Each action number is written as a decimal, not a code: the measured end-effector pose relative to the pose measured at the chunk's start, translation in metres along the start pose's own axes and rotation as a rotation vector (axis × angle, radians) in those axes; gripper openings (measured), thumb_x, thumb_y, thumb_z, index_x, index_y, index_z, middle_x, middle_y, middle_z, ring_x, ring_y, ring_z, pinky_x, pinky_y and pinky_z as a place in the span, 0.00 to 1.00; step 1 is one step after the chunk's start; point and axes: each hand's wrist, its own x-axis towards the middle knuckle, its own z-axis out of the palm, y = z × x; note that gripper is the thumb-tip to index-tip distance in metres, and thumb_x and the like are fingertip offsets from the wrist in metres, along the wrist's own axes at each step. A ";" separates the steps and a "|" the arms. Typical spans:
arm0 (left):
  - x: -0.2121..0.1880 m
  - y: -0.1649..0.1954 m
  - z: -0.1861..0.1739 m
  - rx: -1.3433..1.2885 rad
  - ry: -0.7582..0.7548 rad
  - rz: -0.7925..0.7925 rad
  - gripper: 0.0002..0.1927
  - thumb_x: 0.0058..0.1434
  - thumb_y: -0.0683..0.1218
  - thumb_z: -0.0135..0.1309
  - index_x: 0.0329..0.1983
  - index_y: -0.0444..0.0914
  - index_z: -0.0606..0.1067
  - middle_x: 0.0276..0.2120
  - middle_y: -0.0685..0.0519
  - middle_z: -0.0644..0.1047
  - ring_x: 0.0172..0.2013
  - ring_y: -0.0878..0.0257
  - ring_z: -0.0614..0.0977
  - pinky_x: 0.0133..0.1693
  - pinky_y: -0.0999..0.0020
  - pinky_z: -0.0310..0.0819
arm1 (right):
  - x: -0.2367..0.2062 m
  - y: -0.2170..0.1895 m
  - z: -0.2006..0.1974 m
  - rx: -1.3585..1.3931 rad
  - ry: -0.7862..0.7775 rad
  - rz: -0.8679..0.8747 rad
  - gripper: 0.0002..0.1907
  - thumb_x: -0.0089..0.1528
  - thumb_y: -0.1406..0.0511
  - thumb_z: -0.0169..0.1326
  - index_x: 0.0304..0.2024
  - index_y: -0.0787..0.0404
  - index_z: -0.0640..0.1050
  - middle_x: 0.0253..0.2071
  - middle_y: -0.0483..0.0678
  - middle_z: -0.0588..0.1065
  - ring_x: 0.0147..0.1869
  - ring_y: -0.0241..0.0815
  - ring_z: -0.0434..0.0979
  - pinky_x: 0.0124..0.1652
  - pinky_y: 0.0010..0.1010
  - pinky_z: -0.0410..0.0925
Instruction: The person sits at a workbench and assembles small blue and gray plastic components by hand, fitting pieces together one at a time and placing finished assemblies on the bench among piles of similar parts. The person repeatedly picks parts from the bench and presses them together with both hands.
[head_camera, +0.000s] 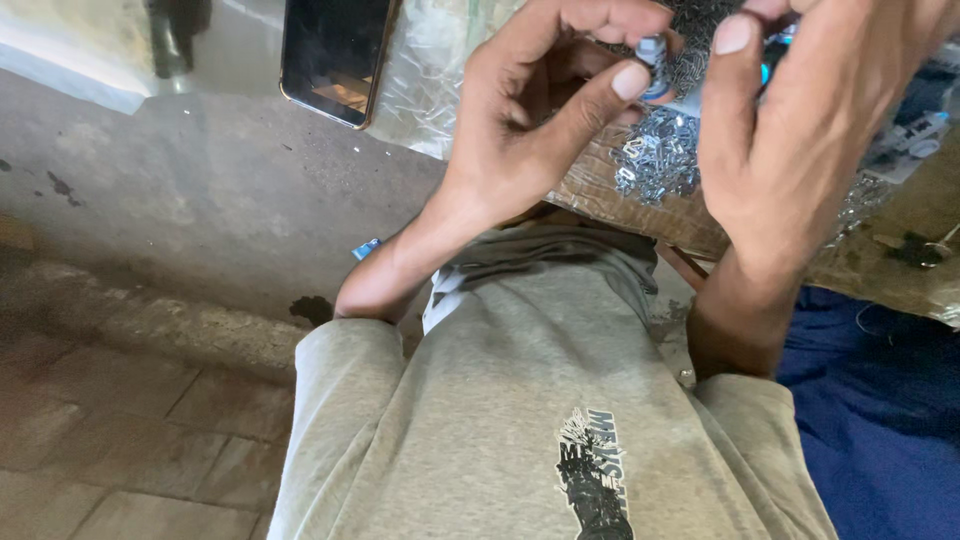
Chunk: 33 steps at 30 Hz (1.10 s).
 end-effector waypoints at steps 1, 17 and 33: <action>0.001 0.000 0.001 -0.012 0.002 -0.021 0.11 0.83 0.34 0.54 0.63 0.34 0.70 0.54 0.52 0.78 0.49 0.69 0.81 0.50 0.75 0.80 | 0.000 -0.002 -0.001 0.079 0.022 0.010 0.06 0.72 0.69 0.52 0.49 0.67 0.75 0.42 0.52 0.70 0.48 0.48 0.69 0.52 0.37 0.61; 0.006 0.004 0.013 0.037 0.032 0.032 0.08 0.80 0.33 0.54 0.59 0.32 0.74 0.53 0.51 0.80 0.54 0.67 0.81 0.58 0.73 0.78 | 0.001 -0.012 0.003 0.186 0.088 -0.038 0.07 0.77 0.67 0.58 0.47 0.65 0.77 0.43 0.51 0.75 0.50 0.49 0.71 0.55 0.38 0.62; 0.010 0.025 0.017 0.379 0.035 0.117 0.09 0.76 0.33 0.58 0.55 0.35 0.76 0.48 0.52 0.82 0.49 0.68 0.85 0.53 0.76 0.82 | 0.003 -0.001 0.006 0.233 0.038 0.012 0.11 0.75 0.65 0.61 0.43 0.66 0.76 0.37 0.52 0.73 0.43 0.46 0.71 0.42 0.34 0.60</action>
